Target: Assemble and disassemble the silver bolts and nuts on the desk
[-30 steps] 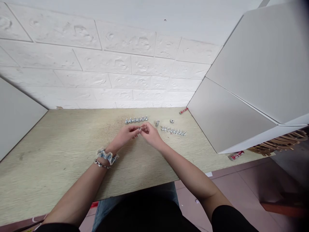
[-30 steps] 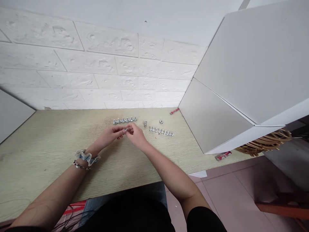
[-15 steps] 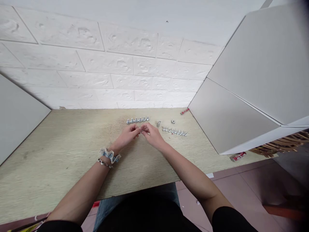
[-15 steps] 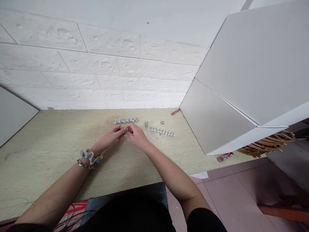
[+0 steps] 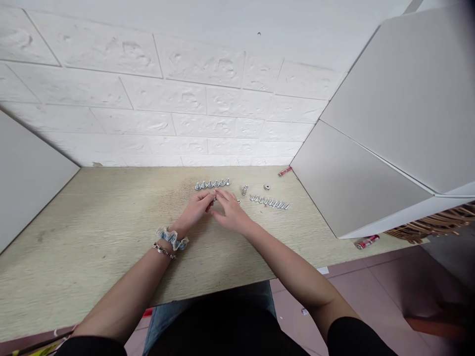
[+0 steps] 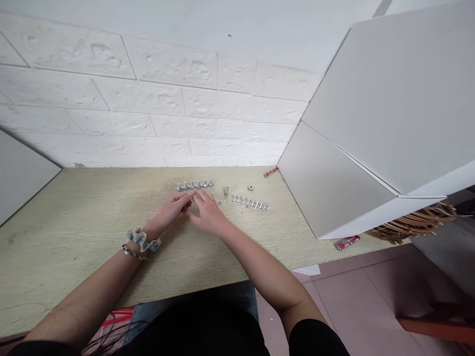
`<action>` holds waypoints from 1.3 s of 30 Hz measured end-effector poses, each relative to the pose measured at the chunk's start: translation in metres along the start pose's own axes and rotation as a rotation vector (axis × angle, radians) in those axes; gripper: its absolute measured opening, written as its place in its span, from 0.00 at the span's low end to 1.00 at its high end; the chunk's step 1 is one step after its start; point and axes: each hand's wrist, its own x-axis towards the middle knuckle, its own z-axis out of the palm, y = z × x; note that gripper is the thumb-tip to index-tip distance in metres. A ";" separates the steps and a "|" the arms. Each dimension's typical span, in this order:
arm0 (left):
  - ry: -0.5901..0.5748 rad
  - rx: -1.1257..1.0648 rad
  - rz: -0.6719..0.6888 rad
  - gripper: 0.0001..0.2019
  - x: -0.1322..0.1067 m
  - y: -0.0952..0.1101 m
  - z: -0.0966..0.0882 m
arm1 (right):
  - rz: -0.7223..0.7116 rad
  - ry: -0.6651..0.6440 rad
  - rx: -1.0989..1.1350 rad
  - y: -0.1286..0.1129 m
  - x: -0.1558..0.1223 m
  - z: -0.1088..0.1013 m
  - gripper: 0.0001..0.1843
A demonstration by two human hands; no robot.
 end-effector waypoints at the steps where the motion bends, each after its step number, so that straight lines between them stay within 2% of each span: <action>1: 0.013 0.001 -0.010 0.15 0.001 -0.001 -0.001 | -0.011 -0.010 -0.010 0.000 0.000 -0.001 0.27; 3: 0.038 0.008 -0.033 0.14 0.003 -0.004 -0.003 | -0.038 0.012 -0.002 -0.001 -0.001 -0.004 0.23; 5: 0.071 0.023 -0.054 0.13 0.005 -0.006 -0.005 | -0.071 0.064 0.035 -0.002 -0.002 -0.007 0.11; 6: 0.091 0.032 -0.062 0.13 0.005 -0.006 -0.006 | -0.084 0.092 0.053 -0.002 -0.002 -0.009 0.10; 9: 0.121 0.061 -0.058 0.15 0.005 -0.004 -0.007 | -0.076 0.173 0.055 -0.004 -0.003 -0.011 0.17; 13: 0.075 0.066 -0.031 0.14 0.002 0.001 -0.003 | 0.001 0.222 -0.010 -0.005 -0.002 -0.010 0.07; 17: 0.020 0.055 -0.015 0.14 -0.001 0.003 0.001 | 0.056 0.111 -0.076 -0.002 -0.001 -0.004 0.28; 19: 0.007 0.051 -0.012 0.15 0.000 0.002 0.000 | 0.034 0.084 -0.084 -0.002 -0.001 -0.003 0.27; 21: 0.029 0.067 -0.010 0.15 0.002 0.000 -0.002 | -0.012 0.148 -0.057 -0.003 -0.002 -0.005 0.14; 22: 0.052 0.082 -0.011 0.15 0.003 -0.001 -0.003 | -0.034 0.203 -0.035 -0.003 -0.003 -0.007 0.12; 25: 0.120 0.121 -0.022 0.15 0.004 -0.001 -0.007 | -0.078 0.366 0.025 -0.005 -0.006 -0.015 0.23; 28: 0.143 0.132 -0.022 0.15 0.003 0.002 -0.007 | -0.095 0.420 0.026 -0.007 -0.008 -0.020 0.24; 30: 0.130 0.143 -0.009 0.15 0.001 0.005 -0.006 | -0.069 0.396 -0.010 -0.008 -0.007 -0.020 0.21; 33: 0.053 0.155 0.020 0.15 -0.001 0.007 -0.003 | 0.003 0.302 -0.095 -0.010 -0.004 -0.016 0.12; 34: 0.024 0.157 0.032 0.16 -0.002 0.007 -0.002 | 0.026 0.255 -0.130 -0.011 -0.003 -0.014 0.14; 37: -0.030 0.169 0.056 0.16 -0.001 0.005 0.000 | 0.063 0.110 -0.234 -0.011 -0.002 -0.011 0.30; 38: -0.030 0.171 0.057 0.16 -0.001 0.005 0.000 | 0.051 0.090 -0.251 -0.010 -0.003 -0.010 0.30; 39: -0.017 0.172 0.052 0.16 0.000 0.004 -0.001 | 0.022 0.099 -0.251 -0.009 -0.003 -0.010 0.26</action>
